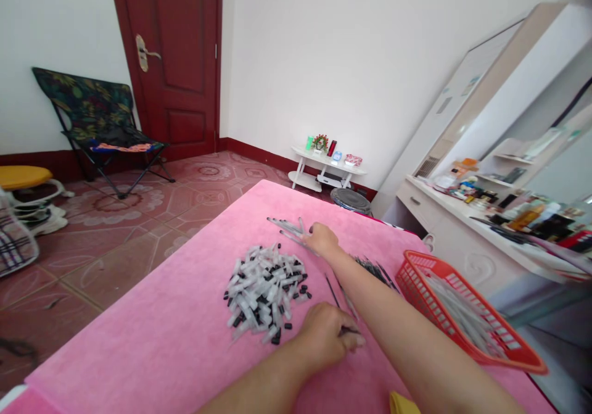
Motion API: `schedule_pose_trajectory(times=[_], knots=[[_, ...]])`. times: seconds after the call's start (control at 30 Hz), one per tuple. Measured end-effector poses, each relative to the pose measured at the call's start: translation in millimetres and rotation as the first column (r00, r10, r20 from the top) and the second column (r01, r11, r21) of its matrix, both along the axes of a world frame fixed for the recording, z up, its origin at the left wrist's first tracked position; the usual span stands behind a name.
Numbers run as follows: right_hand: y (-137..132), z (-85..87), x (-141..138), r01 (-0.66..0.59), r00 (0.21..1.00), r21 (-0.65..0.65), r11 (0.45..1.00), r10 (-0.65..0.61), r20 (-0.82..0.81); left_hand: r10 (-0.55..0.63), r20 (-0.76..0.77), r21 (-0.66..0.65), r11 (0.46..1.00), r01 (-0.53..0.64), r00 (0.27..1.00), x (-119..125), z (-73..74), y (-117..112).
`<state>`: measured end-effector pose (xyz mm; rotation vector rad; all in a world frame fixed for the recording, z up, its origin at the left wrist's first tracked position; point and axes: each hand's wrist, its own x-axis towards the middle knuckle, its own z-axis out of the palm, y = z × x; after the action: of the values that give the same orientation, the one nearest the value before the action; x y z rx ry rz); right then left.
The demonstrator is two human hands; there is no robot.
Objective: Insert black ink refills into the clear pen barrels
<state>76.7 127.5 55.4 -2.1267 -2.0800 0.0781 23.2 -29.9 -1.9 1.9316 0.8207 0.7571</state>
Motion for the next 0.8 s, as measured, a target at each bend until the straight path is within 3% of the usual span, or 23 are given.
schedule_pose_trajectory(times=[0.2,0.3,0.4,0.53,0.67,0.73,0.8], knots=[[7.8,-13.8,1.5,-0.024,0.996,0.025,0.999,0.026,-0.081,0.025,0.028,-0.012,1.000,-0.024,0.999,0.8,-5.2,-0.1],[-3.7,-11.8,14.8,-0.049,0.954,0.098,0.994,0.075,-0.290,0.046,0.077,-0.043,0.998,-0.043,0.996,3.1,-6.4,1.4],[-32.9,-5.2,36.4,-0.064,0.848,0.140,0.988,0.128,-0.514,0.114,0.187,-0.099,0.990,-0.096,0.976,6.3,-5.9,5.5],[-91.2,7.1,69.8,-0.033,0.558,0.016,0.999,0.032,-0.829,0.351,0.316,-0.120,0.936,-0.330,0.881,6.1,-0.2,9.4],[-147.3,19.4,93.1,-0.100,0.447,-0.152,0.983,-0.093,-0.890,0.544,0.329,0.052,0.806,-0.590,0.772,-0.6,7.1,8.4],[-168.3,25.6,96.3,-0.128,0.405,-0.200,0.971,-0.133,-0.905,0.542,0.303,0.173,0.778,-0.604,0.784,-3.4,8.7,8.0],[-183.1,32.2,93.7,-0.167,0.352,-0.239,0.957,-0.169,-0.920,0.504,0.276,0.254,0.783,-0.568,0.818,-5.3,9.1,8.5]])
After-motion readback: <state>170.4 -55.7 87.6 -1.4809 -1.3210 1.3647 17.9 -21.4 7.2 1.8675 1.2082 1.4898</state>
